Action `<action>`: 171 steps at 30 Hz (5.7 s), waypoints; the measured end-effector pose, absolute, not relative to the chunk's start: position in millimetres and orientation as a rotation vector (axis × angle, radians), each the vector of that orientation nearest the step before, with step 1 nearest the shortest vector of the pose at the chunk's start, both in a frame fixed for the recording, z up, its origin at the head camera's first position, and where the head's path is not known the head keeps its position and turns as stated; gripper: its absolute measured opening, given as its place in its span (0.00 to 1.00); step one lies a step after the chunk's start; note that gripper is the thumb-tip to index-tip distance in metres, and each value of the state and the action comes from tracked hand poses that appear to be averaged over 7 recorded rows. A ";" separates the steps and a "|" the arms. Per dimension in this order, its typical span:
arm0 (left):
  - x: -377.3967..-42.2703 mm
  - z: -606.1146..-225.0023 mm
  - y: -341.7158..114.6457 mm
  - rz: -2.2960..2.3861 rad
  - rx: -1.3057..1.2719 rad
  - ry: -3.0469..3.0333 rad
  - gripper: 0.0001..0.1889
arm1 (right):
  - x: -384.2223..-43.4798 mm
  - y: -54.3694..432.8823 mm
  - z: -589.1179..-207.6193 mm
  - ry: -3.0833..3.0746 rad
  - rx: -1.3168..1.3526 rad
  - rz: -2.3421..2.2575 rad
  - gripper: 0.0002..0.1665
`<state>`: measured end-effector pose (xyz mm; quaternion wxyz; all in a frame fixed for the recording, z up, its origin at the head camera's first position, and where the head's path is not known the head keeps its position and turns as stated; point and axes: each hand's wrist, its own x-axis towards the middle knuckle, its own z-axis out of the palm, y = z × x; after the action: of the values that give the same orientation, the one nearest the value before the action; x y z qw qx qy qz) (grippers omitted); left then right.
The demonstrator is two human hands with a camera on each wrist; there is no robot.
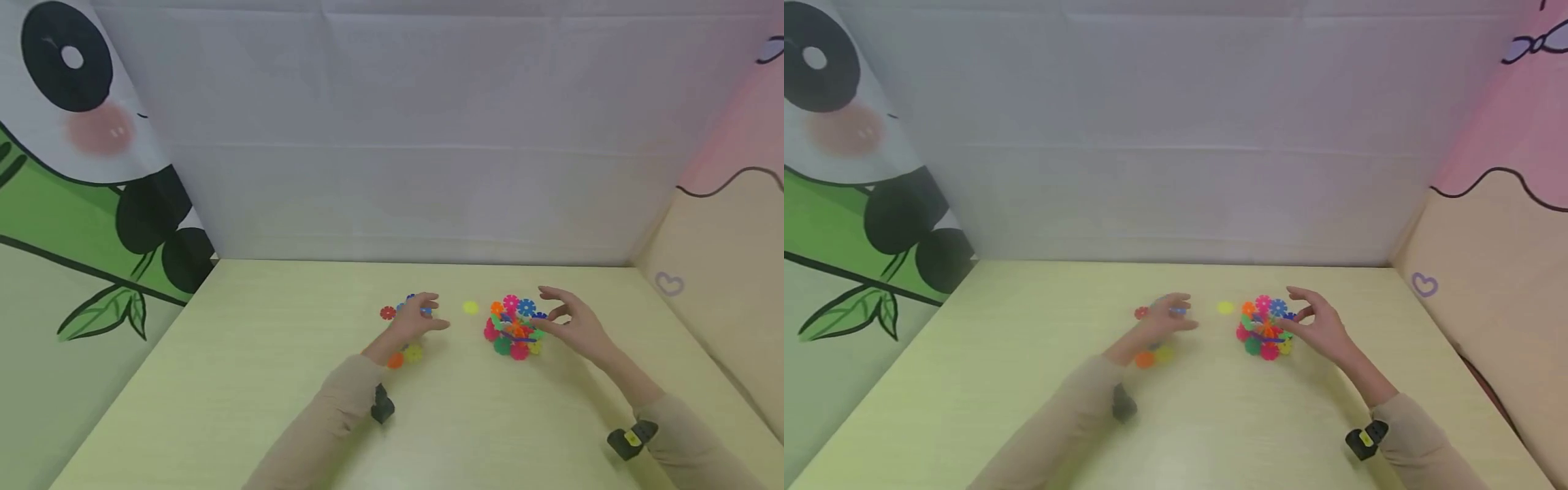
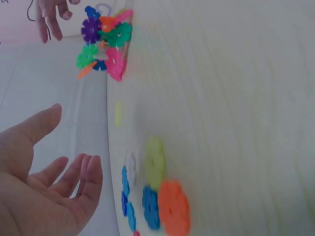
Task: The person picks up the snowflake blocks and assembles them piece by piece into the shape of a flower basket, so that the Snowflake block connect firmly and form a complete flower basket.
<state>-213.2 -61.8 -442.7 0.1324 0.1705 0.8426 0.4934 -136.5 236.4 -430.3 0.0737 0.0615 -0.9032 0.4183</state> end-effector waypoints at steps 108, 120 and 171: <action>-160.6 -436.6 -150.0 1.901 -0.053 2.248 0.11 | -221.7 55.1 -473.1 -2.974 0.711 1.418 0.24; -156.2 -439.5 -148.7 1.917 -0.076 2.173 0.09 | -222.1 40.8 -475.6 -3.023 0.668 1.159 0.16; -143.1 -437.1 -125.2 1.930 0.044 2.213 0.11 | -170.1 77.8 -409.8 -2.627 0.524 1.814 0.12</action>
<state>-143.1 -125.2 -437.1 0.1024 0.0148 0.7497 0.6537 -170.1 77.8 -409.8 -0.0467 0.1617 -0.8111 0.5602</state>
